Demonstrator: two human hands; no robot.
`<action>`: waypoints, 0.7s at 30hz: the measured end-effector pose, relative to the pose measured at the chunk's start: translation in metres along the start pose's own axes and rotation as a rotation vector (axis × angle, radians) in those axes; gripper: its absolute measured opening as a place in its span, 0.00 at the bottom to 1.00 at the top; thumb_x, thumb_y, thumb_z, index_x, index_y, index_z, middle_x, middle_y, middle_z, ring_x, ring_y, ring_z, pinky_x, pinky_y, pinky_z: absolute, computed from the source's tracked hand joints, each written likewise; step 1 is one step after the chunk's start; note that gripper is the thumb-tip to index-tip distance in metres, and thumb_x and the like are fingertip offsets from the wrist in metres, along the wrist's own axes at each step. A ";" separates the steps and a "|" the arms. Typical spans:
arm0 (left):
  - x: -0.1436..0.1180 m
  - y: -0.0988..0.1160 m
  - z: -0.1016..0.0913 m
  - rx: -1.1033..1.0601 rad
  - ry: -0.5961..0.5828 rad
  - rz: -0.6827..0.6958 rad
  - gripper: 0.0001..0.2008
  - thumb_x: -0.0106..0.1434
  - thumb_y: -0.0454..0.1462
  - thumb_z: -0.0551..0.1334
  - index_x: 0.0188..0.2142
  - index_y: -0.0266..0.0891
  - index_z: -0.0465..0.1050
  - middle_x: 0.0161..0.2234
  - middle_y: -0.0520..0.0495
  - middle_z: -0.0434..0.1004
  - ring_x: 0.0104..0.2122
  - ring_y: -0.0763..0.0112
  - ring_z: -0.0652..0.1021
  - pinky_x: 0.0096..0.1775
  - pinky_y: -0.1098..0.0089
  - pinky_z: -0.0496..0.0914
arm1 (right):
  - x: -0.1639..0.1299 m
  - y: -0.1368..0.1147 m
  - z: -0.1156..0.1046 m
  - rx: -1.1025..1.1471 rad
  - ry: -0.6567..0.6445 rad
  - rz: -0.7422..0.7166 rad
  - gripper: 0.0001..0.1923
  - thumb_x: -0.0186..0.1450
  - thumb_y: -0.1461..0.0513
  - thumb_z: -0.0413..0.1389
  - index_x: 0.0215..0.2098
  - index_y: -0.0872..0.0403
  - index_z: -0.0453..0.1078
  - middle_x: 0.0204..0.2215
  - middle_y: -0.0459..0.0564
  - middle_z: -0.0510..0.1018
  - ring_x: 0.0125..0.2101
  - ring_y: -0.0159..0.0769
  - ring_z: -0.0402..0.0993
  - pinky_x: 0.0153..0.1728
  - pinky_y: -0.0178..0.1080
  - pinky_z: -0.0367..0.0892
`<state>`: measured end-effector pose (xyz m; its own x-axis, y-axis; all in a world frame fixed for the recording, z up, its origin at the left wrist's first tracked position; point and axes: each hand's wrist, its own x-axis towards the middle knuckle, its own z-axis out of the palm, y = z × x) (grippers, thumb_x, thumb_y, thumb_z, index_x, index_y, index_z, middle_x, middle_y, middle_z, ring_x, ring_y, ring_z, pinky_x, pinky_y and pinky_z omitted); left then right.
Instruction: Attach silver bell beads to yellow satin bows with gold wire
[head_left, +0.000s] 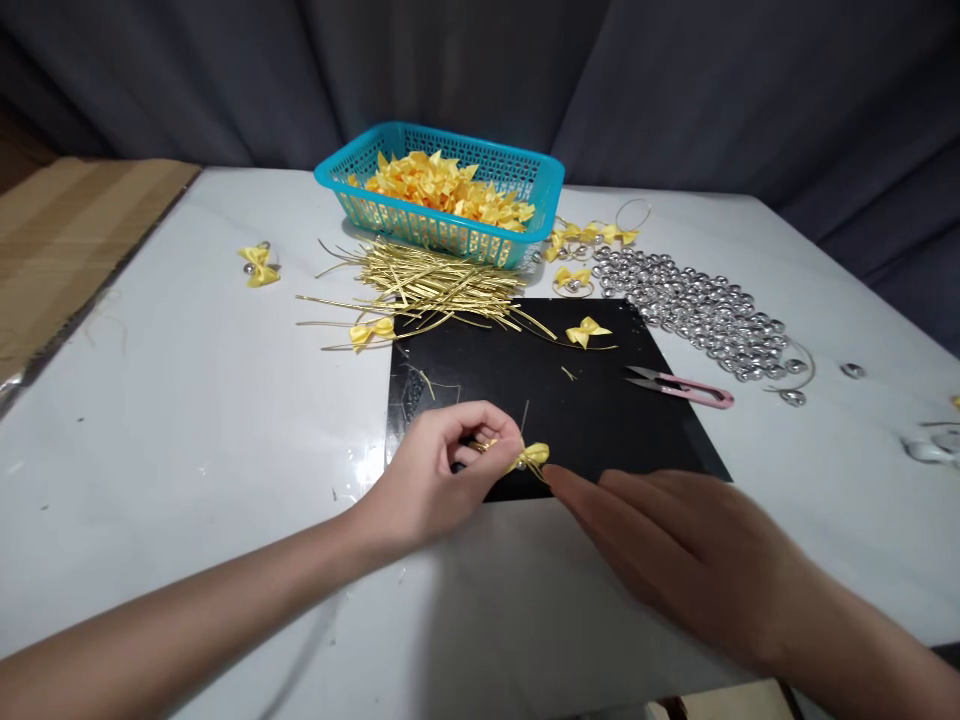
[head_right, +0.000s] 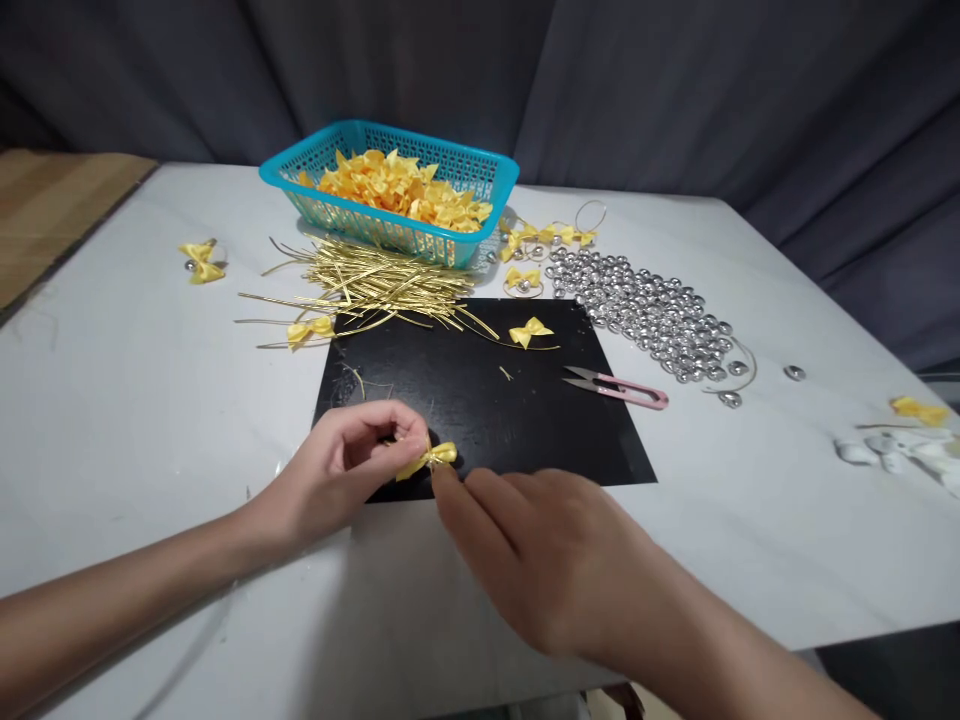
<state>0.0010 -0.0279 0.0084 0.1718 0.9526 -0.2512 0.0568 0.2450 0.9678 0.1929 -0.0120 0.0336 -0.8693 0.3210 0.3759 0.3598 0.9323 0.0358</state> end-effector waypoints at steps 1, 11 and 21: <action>0.000 0.000 0.000 0.013 -0.027 0.019 0.08 0.59 0.37 0.59 0.26 0.36 0.67 0.24 0.54 0.64 0.25 0.77 0.64 0.26 0.76 0.58 | 0.004 0.004 -0.004 0.014 -0.010 0.002 0.13 0.69 0.69 0.38 0.39 0.60 0.65 0.17 0.43 0.64 0.15 0.27 0.56 0.16 0.34 0.49; 0.001 0.000 -0.003 0.019 -0.166 0.064 0.08 0.60 0.36 0.57 0.25 0.36 0.66 0.22 0.55 0.62 0.22 0.79 0.61 0.23 0.76 0.56 | 0.033 0.047 0.013 0.222 -0.044 0.099 0.08 0.67 0.65 0.46 0.36 0.55 0.67 0.28 0.47 0.75 0.27 0.28 0.70 0.27 0.30 0.61; 0.002 -0.001 -0.005 -0.035 -0.010 -0.014 0.10 0.59 0.40 0.60 0.26 0.37 0.67 0.23 0.55 0.60 0.22 0.78 0.58 0.22 0.74 0.50 | -0.004 0.030 0.000 0.129 -0.108 0.235 0.09 0.66 0.68 0.45 0.36 0.53 0.66 0.19 0.43 0.69 0.17 0.25 0.62 0.18 0.32 0.53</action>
<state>-0.0033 -0.0260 0.0067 0.1811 0.9472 -0.2646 0.0248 0.2645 0.9641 0.2071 0.0145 0.0327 -0.8007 0.5399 0.2594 0.5153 0.8417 -0.1612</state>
